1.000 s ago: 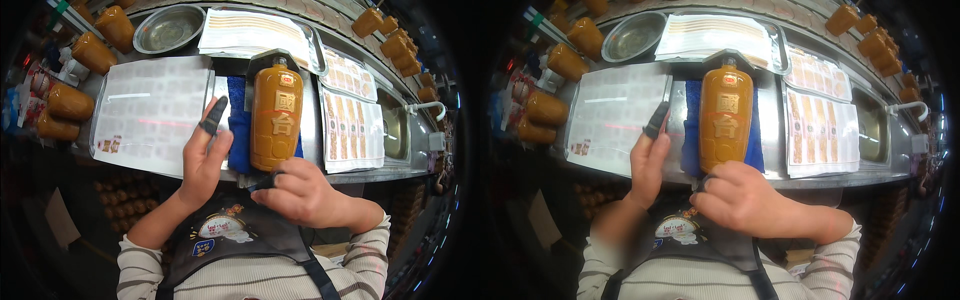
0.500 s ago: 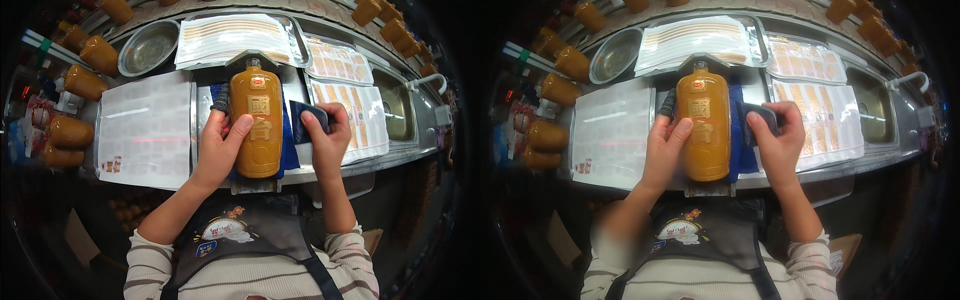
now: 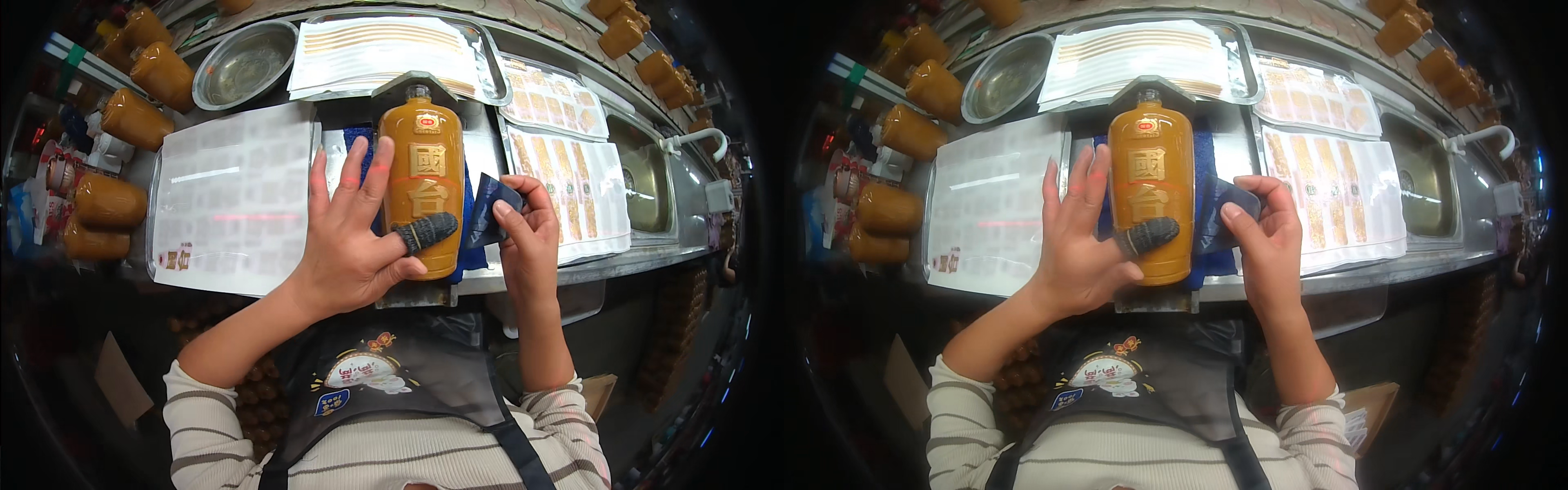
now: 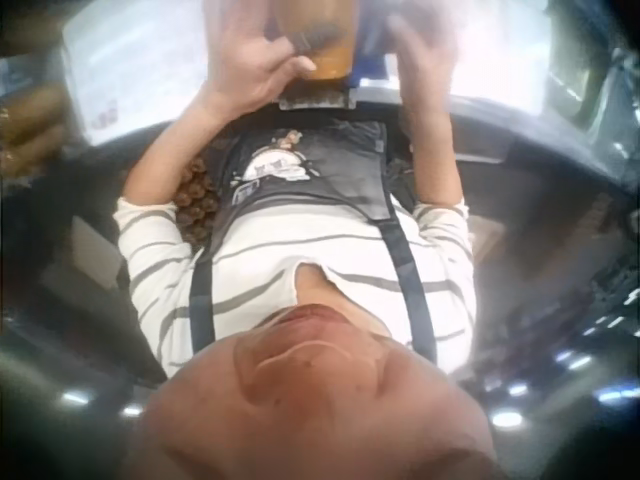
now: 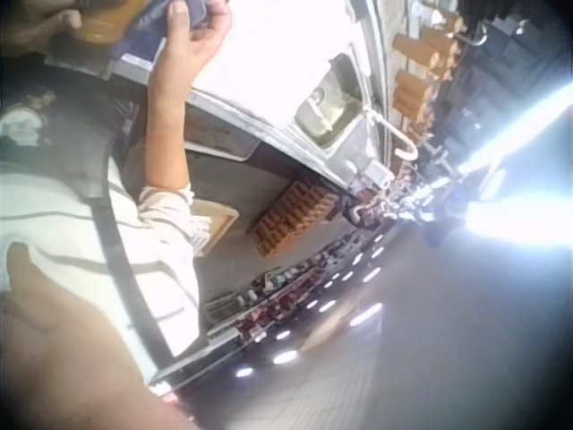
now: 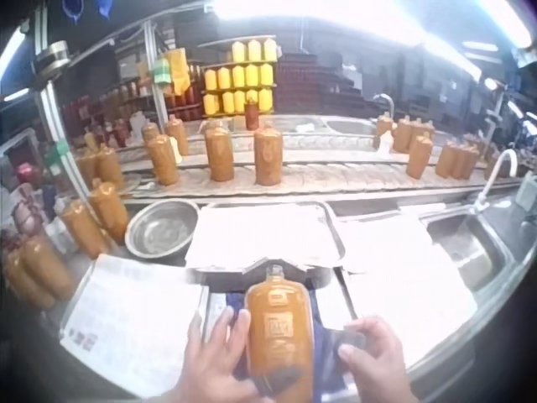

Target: The person applies adhesive labels to amber-colored bottles. They peel labels from a sheet, position them on the bottle, and smooth them with a cloth. The person handles multiple bottles one at a time, repeating the labeling process.

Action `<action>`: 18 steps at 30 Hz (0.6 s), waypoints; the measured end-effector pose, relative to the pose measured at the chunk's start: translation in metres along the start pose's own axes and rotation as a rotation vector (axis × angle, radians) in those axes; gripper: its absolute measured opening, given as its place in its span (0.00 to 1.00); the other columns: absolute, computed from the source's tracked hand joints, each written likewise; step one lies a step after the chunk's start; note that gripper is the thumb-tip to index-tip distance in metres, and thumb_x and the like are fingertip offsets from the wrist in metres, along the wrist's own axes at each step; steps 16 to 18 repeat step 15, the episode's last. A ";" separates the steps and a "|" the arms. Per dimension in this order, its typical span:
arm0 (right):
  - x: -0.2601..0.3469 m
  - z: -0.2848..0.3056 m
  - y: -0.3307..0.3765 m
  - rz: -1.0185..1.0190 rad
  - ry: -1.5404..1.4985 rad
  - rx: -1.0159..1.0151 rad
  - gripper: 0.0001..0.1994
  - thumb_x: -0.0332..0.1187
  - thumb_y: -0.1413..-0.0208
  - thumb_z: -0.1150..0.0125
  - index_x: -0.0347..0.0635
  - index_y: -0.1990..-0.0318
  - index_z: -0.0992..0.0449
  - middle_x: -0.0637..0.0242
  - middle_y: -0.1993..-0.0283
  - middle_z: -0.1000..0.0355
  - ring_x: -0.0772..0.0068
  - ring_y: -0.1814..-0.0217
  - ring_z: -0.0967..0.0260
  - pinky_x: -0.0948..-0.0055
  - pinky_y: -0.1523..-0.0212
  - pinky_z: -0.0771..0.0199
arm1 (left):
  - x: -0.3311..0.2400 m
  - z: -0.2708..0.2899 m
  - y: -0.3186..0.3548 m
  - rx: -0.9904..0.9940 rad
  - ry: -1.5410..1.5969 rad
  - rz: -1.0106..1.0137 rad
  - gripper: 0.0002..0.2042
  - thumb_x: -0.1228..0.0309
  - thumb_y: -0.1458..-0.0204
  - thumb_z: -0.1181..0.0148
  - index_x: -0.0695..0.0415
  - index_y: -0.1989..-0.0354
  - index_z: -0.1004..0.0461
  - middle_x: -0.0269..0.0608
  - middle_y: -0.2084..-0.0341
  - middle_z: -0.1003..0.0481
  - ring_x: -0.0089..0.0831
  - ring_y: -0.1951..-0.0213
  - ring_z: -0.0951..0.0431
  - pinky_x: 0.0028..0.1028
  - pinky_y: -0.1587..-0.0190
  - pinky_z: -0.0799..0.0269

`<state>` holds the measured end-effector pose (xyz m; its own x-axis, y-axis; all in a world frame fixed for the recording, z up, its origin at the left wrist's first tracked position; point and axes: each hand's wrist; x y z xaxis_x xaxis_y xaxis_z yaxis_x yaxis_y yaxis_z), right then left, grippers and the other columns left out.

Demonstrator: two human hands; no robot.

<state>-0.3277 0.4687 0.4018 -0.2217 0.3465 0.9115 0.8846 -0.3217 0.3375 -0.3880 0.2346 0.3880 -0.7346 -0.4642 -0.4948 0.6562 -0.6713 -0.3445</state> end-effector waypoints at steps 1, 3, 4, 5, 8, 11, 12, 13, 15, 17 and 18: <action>0.002 -0.002 0.004 0.012 0.029 0.007 0.19 0.19 0.45 0.38 0.36 0.46 0.33 0.67 0.57 0.29 0.82 0.57 0.31 0.83 0.55 0.28 | 0.001 0.002 -0.006 0.010 -0.021 -0.025 0.26 0.41 0.39 0.51 0.49 0.69 0.17 0.64 0.28 0.50 0.67 0.30 0.47 0.67 0.33 0.65; 0.008 -0.014 0.016 0.090 0.119 -0.007 0.19 0.21 0.45 0.35 0.36 0.47 0.33 0.67 0.57 0.29 0.82 0.58 0.30 0.82 0.55 0.27 | 0.013 -0.003 -0.015 -0.029 -0.043 -0.077 0.25 0.42 0.40 0.49 0.51 0.73 0.19 0.62 0.28 0.50 0.66 0.31 0.47 0.67 0.33 0.65; 0.010 -0.021 0.020 0.121 0.150 -0.014 0.19 0.21 0.45 0.34 0.36 0.47 0.33 0.67 0.57 0.29 0.82 0.58 0.29 0.82 0.55 0.28 | 0.022 -0.005 -0.021 -0.055 -0.036 -0.051 0.25 0.43 0.40 0.49 0.52 0.73 0.19 0.62 0.28 0.50 0.66 0.31 0.47 0.67 0.33 0.65; 0.009 -0.023 0.021 0.148 0.189 0.007 0.19 0.21 0.45 0.34 0.36 0.48 0.32 0.67 0.58 0.28 0.82 0.58 0.29 0.82 0.55 0.28 | 0.029 -0.009 -0.026 -0.075 -0.022 -0.029 0.25 0.43 0.40 0.49 0.52 0.73 0.20 0.62 0.28 0.50 0.65 0.30 0.47 0.67 0.33 0.65; 0.003 -0.030 0.012 0.296 0.367 0.034 0.16 0.22 0.46 0.33 0.38 0.51 0.30 0.70 0.60 0.29 0.84 0.61 0.30 0.83 0.59 0.27 | 0.040 -0.017 -0.041 -0.104 0.007 0.027 0.22 0.50 0.38 0.47 0.56 0.73 0.21 0.61 0.27 0.51 0.63 0.29 0.48 0.66 0.32 0.67; -0.002 -0.018 -0.032 0.473 0.565 -0.099 0.12 0.23 0.46 0.33 0.38 0.56 0.28 0.70 0.62 0.30 0.83 0.62 0.32 0.83 0.60 0.29 | 0.051 -0.020 -0.061 -0.166 0.020 0.081 0.20 0.55 0.37 0.46 0.59 0.73 0.21 0.60 0.27 0.50 0.59 0.28 0.49 0.64 0.31 0.69; -0.001 -0.011 -0.046 0.450 0.515 -0.159 0.11 0.24 0.46 0.33 0.37 0.57 0.27 0.69 0.62 0.30 0.82 0.62 0.32 0.82 0.60 0.29 | 0.056 -0.021 -0.061 -0.191 0.055 0.131 0.19 0.57 0.37 0.46 0.59 0.73 0.22 0.59 0.27 0.50 0.57 0.27 0.50 0.63 0.30 0.70; 0.004 -0.013 -0.043 0.562 0.587 -0.168 0.10 0.25 0.45 0.34 0.37 0.57 0.27 0.67 0.63 0.30 0.81 0.62 0.31 0.81 0.60 0.28 | 0.064 -0.024 -0.055 -0.218 0.096 0.176 0.19 0.57 0.36 0.46 0.59 0.71 0.21 0.58 0.27 0.49 0.56 0.27 0.50 0.62 0.30 0.70; 0.002 0.000 -0.030 0.821 0.730 -0.007 0.10 0.27 0.42 0.36 0.41 0.54 0.27 0.68 0.61 0.27 0.74 0.56 0.26 0.76 0.55 0.24 | 0.055 -0.025 -0.054 -0.243 0.304 0.184 0.19 0.56 0.36 0.46 0.54 0.44 0.21 0.54 0.27 0.48 0.53 0.26 0.51 0.61 0.30 0.72; 0.002 0.000 -0.030 0.821 0.730 -0.007 0.10 0.27 0.42 0.36 0.41 0.54 0.27 0.68 0.61 0.27 0.74 0.56 0.26 0.76 0.55 0.24 | 0.055 -0.025 -0.054 -0.243 0.304 0.184 0.19 0.56 0.36 0.46 0.54 0.44 0.21 0.54 0.27 0.48 0.53 0.26 0.51 0.61 0.30 0.72; 0.002 0.000 -0.030 0.821 0.730 -0.007 0.10 0.27 0.42 0.36 0.41 0.54 0.27 0.68 0.61 0.27 0.74 0.56 0.26 0.76 0.55 0.24 | 0.055 -0.025 -0.054 -0.243 0.304 0.184 0.19 0.56 0.36 0.46 0.54 0.44 0.21 0.54 0.27 0.48 0.53 0.26 0.51 0.61 0.30 0.72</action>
Point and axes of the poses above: each hand's wrist, its own y-axis away from the middle knuckle, its own z-axis out of the back of the hand, x = y × z
